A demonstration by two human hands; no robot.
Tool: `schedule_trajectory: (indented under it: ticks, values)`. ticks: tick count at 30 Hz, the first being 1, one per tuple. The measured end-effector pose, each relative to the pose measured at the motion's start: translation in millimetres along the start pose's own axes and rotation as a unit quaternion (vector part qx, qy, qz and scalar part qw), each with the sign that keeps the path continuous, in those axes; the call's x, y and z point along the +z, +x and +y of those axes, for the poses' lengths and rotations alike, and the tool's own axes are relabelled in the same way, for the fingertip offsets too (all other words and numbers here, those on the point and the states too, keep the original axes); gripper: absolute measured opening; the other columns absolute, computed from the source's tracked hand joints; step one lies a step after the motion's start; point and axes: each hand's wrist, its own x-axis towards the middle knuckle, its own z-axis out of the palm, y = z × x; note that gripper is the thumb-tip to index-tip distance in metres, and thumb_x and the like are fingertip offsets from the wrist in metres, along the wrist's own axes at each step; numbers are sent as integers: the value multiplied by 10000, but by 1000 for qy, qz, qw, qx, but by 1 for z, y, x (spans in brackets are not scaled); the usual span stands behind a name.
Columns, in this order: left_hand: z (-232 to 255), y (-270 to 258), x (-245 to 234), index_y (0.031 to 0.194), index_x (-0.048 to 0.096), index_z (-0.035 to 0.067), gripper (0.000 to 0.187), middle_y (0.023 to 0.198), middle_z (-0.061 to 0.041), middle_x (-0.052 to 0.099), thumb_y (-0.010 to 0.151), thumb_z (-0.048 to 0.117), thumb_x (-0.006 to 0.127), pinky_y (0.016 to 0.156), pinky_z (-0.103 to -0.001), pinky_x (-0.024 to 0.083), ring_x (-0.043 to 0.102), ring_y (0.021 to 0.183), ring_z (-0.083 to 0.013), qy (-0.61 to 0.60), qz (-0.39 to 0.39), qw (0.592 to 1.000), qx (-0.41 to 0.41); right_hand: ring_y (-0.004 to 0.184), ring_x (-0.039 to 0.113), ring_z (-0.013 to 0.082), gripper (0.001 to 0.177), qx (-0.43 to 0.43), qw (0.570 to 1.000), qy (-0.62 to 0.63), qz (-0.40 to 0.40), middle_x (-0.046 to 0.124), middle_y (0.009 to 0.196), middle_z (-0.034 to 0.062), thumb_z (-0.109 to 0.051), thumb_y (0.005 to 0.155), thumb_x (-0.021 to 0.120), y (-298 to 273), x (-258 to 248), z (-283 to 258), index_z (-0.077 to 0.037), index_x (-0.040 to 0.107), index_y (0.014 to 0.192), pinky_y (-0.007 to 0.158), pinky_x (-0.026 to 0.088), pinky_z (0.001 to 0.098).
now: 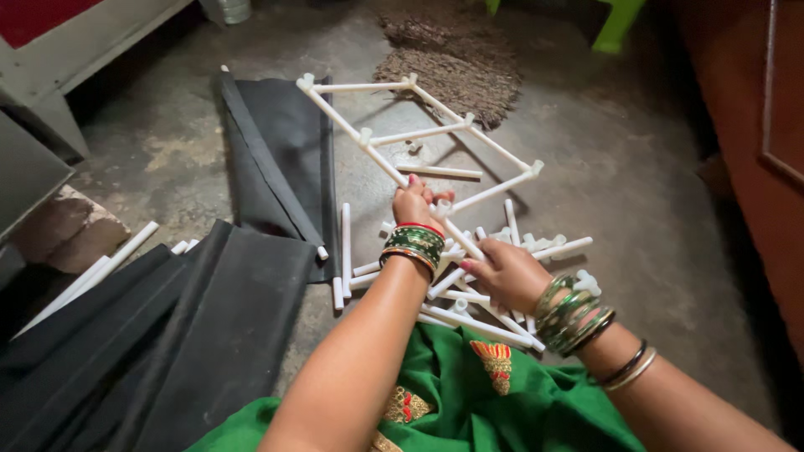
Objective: The person sits on the floor and assembles a white plastic frame by connecting rods and joints by hand. They build a rectangular frame and add crossbars, then disassemble and reassemble parts of the structure.
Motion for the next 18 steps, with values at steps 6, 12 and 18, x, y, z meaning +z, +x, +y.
schedule_trajectory:
  ticks: [6,12,18]
  values:
    - [-5,-3,-2,952,469,93,175,645,-11,394,1072,218,487,616,-479,585,446,488,-175,19,-28,999,30,556,564,148,337,66,921,359,-136,608,673,23,-358,1024,531,23,0,40,-78,716,1053,443,425,307]
    - [-12,12,-13,965,452,87,100,650,-24,396,1038,154,467,604,-462,606,423,490,-169,13,78,997,-5,718,680,378,301,-50,947,-245,201,698,758,172,-392,989,596,13,26,29,-110,679,925,621,512,500]
    - [-4,3,-5,1015,451,89,80,676,-12,427,1043,156,485,595,-426,599,440,511,-155,-6,85,996,17,766,688,385,289,-53,936,-255,236,717,830,164,-388,971,596,-3,22,2,-110,655,920,684,535,527]
